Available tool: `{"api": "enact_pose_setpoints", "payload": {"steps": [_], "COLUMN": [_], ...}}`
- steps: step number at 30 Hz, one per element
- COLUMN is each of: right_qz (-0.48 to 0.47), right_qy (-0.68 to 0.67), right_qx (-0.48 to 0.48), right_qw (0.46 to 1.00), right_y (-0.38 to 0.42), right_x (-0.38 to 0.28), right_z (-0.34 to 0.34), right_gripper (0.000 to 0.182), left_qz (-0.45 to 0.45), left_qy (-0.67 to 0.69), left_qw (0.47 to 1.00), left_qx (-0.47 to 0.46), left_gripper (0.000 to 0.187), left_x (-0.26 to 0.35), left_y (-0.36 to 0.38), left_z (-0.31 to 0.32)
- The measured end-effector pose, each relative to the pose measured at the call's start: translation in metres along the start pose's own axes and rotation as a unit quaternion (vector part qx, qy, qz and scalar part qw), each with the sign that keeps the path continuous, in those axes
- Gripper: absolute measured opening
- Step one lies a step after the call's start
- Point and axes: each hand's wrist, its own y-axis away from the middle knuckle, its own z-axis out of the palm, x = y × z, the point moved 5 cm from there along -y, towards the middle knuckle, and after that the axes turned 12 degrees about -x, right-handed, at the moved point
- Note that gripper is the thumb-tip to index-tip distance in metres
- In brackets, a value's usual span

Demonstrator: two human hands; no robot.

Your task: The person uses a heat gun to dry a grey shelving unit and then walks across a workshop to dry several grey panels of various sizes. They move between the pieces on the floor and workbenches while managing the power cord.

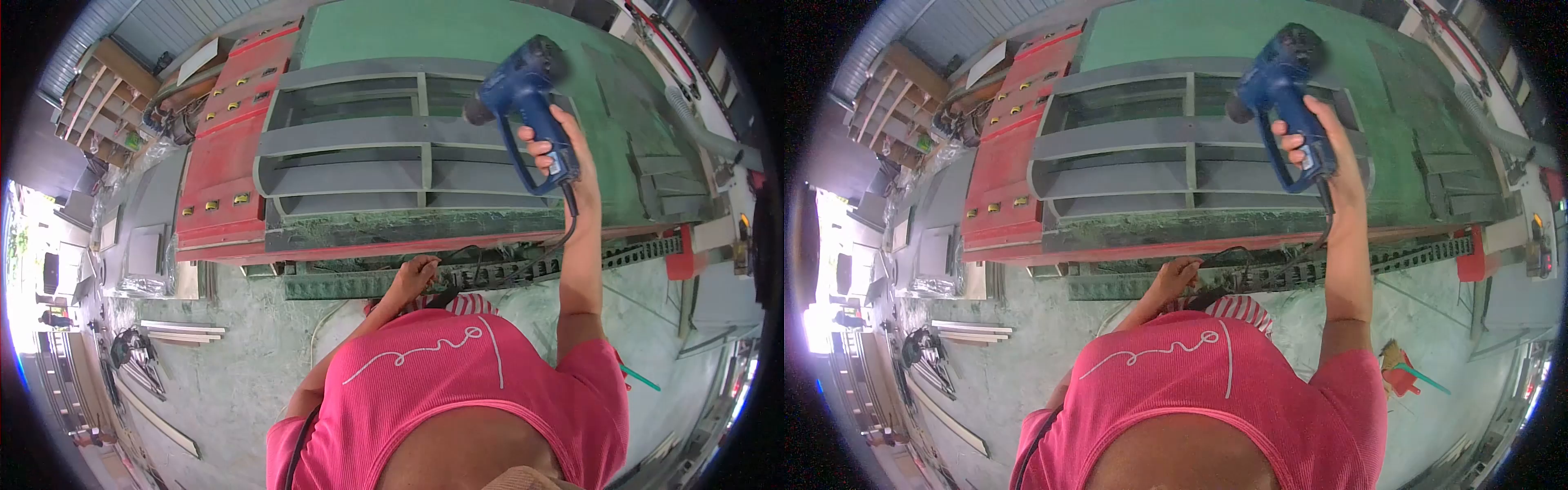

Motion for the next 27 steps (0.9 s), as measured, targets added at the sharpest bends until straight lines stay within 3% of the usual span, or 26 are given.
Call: {"api": "enact_pose_setpoints", "payload": {"steps": [12,27], "right_qz": [0.047,0.077], "right_qy": [0.045,0.033], "right_qx": [0.021,0.044], "right_qw": [0.998,0.996], "right_y": [-0.054,-0.065], "right_x": [0.053,0.075], "right_z": [0.043,0.052], "right_gripper": [0.038,0.041], "left_qz": [-0.009,-0.012], "left_qy": [0.037,0.041], "left_qw": [0.998,0.999], "left_qx": [0.047,0.002], "left_gripper": [0.029,0.025], "left_x": [0.003,-0.014], "left_y": [0.032,0.034], "left_z": [-0.063,-0.092]}}
